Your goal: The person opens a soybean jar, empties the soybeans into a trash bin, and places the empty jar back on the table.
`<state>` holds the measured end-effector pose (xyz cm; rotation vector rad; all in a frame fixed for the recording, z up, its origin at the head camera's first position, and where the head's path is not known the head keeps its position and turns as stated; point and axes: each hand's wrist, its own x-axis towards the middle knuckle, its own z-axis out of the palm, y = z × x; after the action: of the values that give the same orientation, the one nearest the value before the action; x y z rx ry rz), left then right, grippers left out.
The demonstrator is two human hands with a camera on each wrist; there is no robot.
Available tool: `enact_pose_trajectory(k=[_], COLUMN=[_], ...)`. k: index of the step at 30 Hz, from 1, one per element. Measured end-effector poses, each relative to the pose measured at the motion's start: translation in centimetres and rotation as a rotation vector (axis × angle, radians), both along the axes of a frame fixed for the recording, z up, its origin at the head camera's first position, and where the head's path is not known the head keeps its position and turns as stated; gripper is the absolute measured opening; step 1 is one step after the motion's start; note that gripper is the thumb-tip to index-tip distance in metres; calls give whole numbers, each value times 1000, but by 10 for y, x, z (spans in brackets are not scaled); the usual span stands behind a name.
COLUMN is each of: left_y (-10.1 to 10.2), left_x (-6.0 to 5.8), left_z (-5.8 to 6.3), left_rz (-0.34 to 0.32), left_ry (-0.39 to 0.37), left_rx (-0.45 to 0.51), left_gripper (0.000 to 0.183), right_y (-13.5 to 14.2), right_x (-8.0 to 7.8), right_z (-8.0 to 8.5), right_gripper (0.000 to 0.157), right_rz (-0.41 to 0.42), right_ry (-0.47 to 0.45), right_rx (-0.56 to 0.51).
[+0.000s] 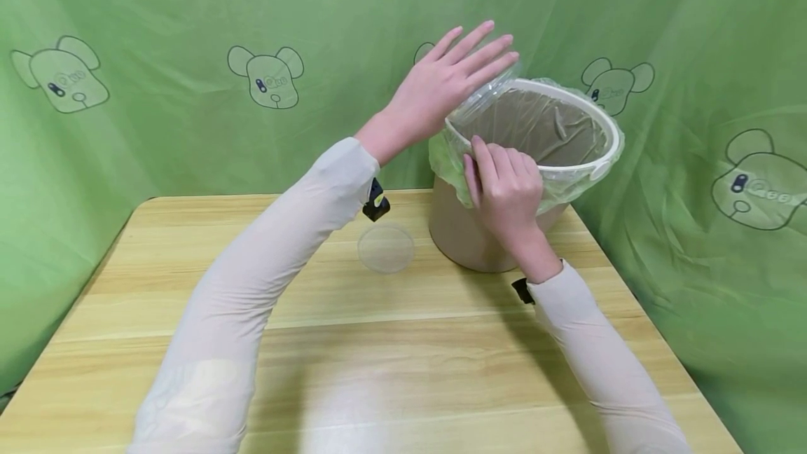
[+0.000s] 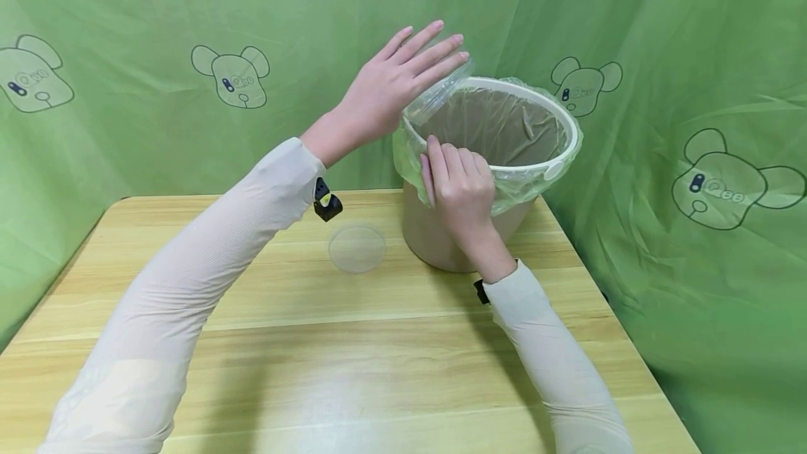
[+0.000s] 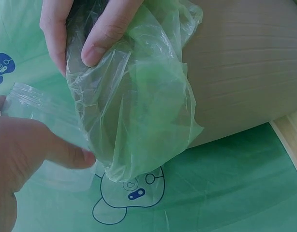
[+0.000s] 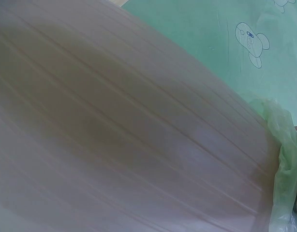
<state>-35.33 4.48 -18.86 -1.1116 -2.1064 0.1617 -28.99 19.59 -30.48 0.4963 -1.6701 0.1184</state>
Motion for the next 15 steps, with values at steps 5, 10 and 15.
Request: enact_pose_trajectory(k=[5, 10, 15], left_y=[0, -1, -2], left_x=[0, 1, 3], left_z=[1, 3, 5], left_rz=[-8, -10, -20], left_ry=[-18, -10, 7], left_rx=[34, 59, 78], left_gripper=[88, 89, 89], right_y=[0, 0, 0], right_x=[0, 0, 1], right_z=[1, 1, 0], right_gripper=[24, 24, 24], right_rz=[0, -1, -4], right_ry=[6, 4, 0], right_rx=[6, 1, -2])
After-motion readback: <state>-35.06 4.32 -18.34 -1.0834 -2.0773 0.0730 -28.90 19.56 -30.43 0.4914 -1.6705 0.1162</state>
